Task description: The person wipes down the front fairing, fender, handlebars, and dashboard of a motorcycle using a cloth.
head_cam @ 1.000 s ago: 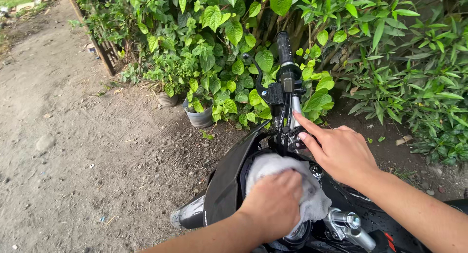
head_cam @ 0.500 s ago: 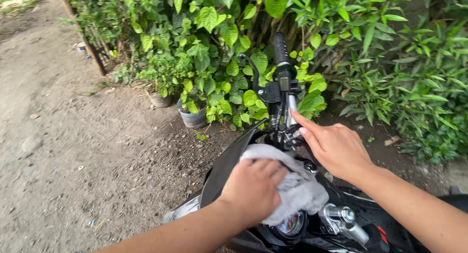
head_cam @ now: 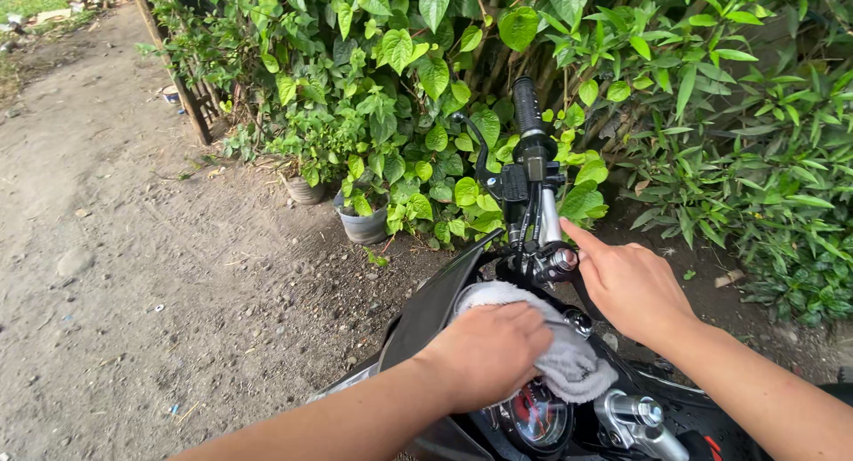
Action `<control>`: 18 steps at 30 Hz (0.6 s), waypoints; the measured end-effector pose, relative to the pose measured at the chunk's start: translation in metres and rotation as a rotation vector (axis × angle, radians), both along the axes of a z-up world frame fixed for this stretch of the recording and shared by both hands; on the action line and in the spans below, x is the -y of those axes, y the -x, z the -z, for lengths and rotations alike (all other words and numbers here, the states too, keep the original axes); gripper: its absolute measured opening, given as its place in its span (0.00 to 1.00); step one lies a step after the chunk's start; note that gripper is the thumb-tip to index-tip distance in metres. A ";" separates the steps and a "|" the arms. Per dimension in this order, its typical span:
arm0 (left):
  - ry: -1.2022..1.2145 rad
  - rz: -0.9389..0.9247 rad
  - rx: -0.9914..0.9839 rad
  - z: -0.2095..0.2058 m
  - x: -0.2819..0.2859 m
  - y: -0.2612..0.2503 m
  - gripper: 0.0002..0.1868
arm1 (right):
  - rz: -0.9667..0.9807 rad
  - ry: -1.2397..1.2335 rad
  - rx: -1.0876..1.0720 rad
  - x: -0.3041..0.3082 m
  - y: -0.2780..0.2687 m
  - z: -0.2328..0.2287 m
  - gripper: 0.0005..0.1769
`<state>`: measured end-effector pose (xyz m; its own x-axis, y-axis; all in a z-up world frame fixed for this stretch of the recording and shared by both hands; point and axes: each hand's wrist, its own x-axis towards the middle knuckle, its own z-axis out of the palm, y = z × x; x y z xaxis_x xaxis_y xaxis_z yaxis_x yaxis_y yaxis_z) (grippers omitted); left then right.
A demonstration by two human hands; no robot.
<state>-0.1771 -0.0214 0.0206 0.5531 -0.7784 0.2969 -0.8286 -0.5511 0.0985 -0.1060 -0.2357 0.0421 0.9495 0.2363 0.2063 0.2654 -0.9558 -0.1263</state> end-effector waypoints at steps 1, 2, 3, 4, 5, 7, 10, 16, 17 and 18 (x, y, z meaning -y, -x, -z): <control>-0.002 0.010 0.001 -0.006 0.002 0.000 0.15 | 0.009 -0.008 -0.010 0.003 0.001 0.002 0.32; 0.042 -0.162 -0.207 -0.016 0.003 -0.004 0.16 | 0.018 -0.010 -0.009 0.007 0.000 0.003 0.32; 0.083 -0.342 -0.415 -0.028 0.003 -0.009 0.18 | -0.004 -0.069 0.004 0.009 -0.003 0.004 0.30; 0.285 -0.388 -0.342 -0.040 0.005 -0.013 0.17 | -0.027 -0.128 0.017 0.010 -0.006 0.006 0.28; 0.489 -0.432 -0.267 -0.050 0.007 -0.017 0.17 | -0.025 -0.130 0.015 0.012 -0.008 0.010 0.28; 0.541 -0.608 -0.219 -0.064 0.015 -0.032 0.16 | -0.122 -0.144 0.112 0.017 -0.010 0.015 0.20; 0.386 -0.575 0.135 -0.060 0.033 -0.061 0.16 | -0.045 -0.206 0.108 0.019 -0.011 0.021 0.12; -0.071 -0.392 0.483 -0.024 0.057 -0.096 0.25 | -0.059 -0.555 0.222 0.018 -0.007 0.015 0.13; -0.072 -0.404 0.484 -0.021 0.054 -0.095 0.25 | -0.071 -0.554 0.220 0.016 -0.006 0.012 0.13; -0.048 -0.324 0.433 -0.018 0.050 -0.090 0.23 | 0.035 -0.602 0.149 0.015 -0.004 0.011 0.14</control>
<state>-0.0874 -0.0712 0.0389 0.6021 -0.6063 0.5196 -0.5745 -0.7809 -0.2454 -0.1017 -0.2509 0.0313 0.9052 0.0065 0.4249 0.2915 -0.7370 -0.6098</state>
